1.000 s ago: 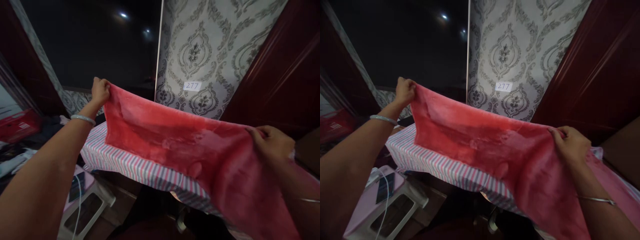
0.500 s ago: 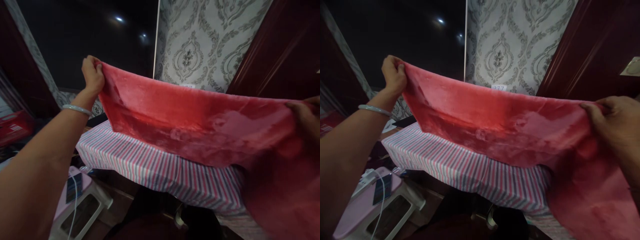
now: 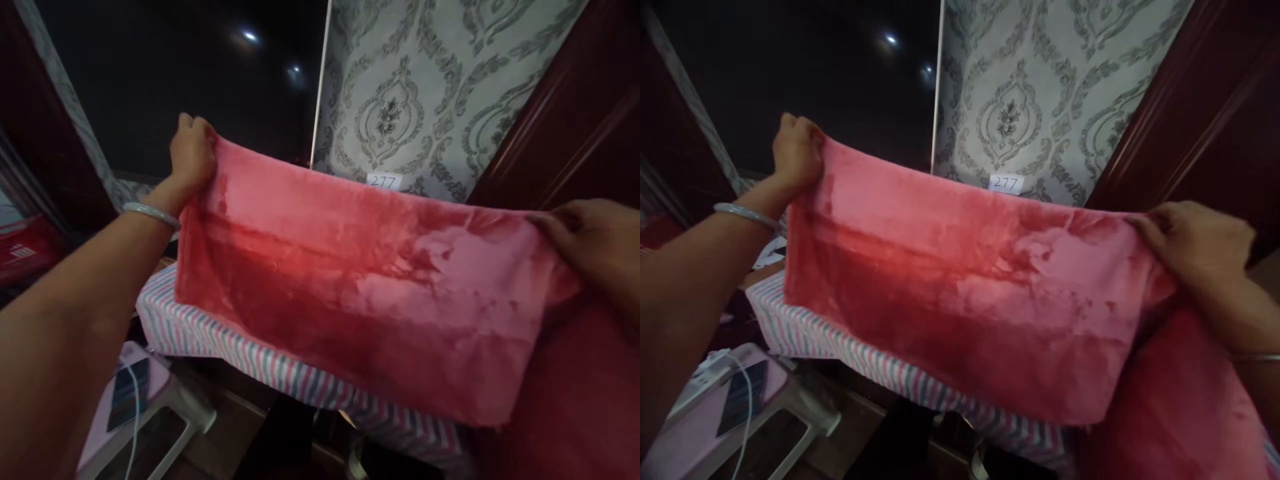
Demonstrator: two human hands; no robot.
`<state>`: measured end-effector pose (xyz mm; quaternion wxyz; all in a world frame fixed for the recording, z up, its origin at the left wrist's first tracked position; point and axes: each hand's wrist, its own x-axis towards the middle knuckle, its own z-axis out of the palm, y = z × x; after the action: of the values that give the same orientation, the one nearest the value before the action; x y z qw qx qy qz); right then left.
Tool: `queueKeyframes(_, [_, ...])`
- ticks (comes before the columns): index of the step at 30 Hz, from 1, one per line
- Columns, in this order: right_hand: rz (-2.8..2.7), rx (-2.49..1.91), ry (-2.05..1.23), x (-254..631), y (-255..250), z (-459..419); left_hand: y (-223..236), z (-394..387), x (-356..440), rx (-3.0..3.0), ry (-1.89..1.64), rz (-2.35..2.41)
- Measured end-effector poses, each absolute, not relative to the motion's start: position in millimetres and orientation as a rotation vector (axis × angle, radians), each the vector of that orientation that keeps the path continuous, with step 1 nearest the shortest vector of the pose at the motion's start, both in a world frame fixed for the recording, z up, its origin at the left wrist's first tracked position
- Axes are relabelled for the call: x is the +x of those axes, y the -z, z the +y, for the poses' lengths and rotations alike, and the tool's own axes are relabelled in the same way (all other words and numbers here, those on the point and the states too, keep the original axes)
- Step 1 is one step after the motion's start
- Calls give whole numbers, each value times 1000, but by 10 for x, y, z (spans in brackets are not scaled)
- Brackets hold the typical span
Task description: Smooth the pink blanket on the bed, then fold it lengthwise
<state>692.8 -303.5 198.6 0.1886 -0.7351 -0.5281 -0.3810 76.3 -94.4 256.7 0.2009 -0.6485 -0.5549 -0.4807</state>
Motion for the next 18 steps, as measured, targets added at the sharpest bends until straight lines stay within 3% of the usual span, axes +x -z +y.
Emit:
queueKeyframes(11, [-1786, -2242, 692, 6672, -832, -1655, -1104, 269, 832, -1843, 1007, -2005])
queueKeyframes(18, [-1763, -2242, 551, 6855, -570, -1085, -698, 819, 986, -1912, 1079, -2094])
